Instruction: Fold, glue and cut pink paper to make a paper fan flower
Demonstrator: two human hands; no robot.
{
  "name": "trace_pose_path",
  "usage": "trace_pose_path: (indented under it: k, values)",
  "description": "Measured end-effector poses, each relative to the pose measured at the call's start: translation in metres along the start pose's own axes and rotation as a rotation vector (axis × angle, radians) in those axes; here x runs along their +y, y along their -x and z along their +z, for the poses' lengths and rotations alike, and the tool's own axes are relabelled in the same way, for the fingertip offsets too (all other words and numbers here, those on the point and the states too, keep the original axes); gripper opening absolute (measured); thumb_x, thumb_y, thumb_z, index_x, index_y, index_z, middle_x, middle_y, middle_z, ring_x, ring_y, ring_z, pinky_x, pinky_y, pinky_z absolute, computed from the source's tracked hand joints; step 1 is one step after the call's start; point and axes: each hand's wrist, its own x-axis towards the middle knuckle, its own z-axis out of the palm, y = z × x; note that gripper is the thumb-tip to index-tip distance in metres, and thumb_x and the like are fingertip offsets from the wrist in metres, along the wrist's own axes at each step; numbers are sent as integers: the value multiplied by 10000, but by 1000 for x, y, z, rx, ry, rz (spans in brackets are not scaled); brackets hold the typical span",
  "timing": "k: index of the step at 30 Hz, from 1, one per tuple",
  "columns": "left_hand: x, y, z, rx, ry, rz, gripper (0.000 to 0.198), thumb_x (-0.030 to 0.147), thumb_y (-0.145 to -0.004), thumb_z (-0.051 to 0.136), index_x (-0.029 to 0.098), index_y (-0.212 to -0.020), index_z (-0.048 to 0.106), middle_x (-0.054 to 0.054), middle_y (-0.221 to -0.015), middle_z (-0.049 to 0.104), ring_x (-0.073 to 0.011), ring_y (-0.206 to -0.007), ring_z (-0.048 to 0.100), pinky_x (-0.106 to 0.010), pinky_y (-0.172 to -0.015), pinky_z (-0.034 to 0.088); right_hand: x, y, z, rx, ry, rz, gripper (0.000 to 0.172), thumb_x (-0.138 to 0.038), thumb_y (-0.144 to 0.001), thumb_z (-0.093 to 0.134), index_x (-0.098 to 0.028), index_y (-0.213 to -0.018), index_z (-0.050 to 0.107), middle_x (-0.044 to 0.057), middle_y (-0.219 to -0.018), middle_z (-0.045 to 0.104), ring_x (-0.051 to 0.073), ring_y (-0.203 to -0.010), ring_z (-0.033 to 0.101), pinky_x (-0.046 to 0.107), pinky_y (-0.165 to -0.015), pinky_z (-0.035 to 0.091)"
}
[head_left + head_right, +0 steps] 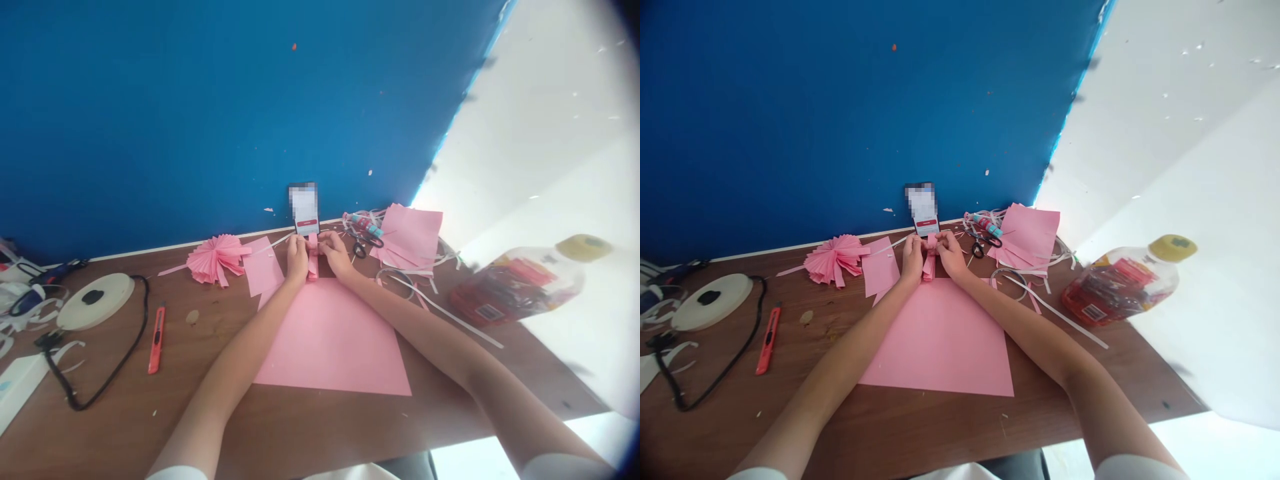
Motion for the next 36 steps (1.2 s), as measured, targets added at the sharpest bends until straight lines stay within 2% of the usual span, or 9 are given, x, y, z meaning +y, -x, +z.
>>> trace_pose_path:
  k: [2, 4, 10, 17, 24, 28, 32, 36]
  values:
    - [-1, 0, -1, -23, -99, 116, 196, 299, -902, 454, 205, -732, 477, 17, -650, 516, -118, -628, 495, -227, -658, 375, 1, 2, 0, 20, 41, -16, 211, -211, -711, 464, -229, -921, 454, -65, -640, 511, 120, -618, 544, 281, -694, 453]
    - [-2, -1, -2, -12, -155, 169, 206, 309, -915, 425, 209, -741, 471, 19, -622, 513, -125, -611, 500, -236, -647, 369, 1, 2, -1, 51, 37, -16, 198, -209, -714, 446, -229, -911, 451, -66, -629, 497, 117, -597, 528, 270, -662, 445]
    - [1, 4, -2, 16, -172, 148, 206, 305, -903, 469, 206, -721, 473, 31, -573, 488, -122, -570, 473, -239, -626, 337, 4, 2, -3, 79, 99, -29, 235, -225, -740, 447, -251, -973, 436, -71, -622, 469, 121, -575, 506, 263, -612, 446]
    - [-2, 2, -4, 15, -186, 132, 196, 324, -891, 490, 207, -735, 496, 41, -570, 424, -114, -516, 381, -238, -542, 271, 3, 2, -2, 46, 1, -6, 284, -258, -750, 470, -255, -1027, 405, -90, -564, 423, 117, -511, 466, 245, -540, 430]
    - [0, 0, -4, -11, -174, 103, 204, 279, -875, 515, 194, -690, 521, 11, -654, 519, -125, -630, 485, -225, -639, 346, 6, 4, -3, 109, 97, -44, 255, -280, -782, 460, -254, -1034, 432, -71, -646, 449, 109, -572, 504, 243, -589, 472]
    - [-1, 0, -2, -43, -188, 115, 151, 270, -862, 533, 198, -733, 563, -10, -776, 568, -138, -723, 519, -231, -683, 369, 7, 6, -4, 127, 171, -30, 265, -316, -806, 452, -269, -1066, 444, -63, -670, 473, 105, -549, 503, 221, -507, 454]
    - [-3, 0, -2, -103, -270, 160, 148, 263, -864, 529, 206, -729, 549, 2, -711, 540, -145, -717, 506, -232, -717, 357, 5, 7, -4, 110, 183, -40, 243, -330, -819, 450, -264, -1053, 438, -62, -662, 481, 98, -482, 485, 206, -428, 396]
    - [-5, 2, -2, -98, -306, 174, 174, 257, -859, 539, 207, -693, 519, 8, -657, 505, -147, -676, 479, -226, -675, 330, 6, 7, -4, 118, 216, -61, 222, -295, -826, 436, -260, -1046, 432, -61, -650, 472, 98, -464, 452, 221, -453, 387]
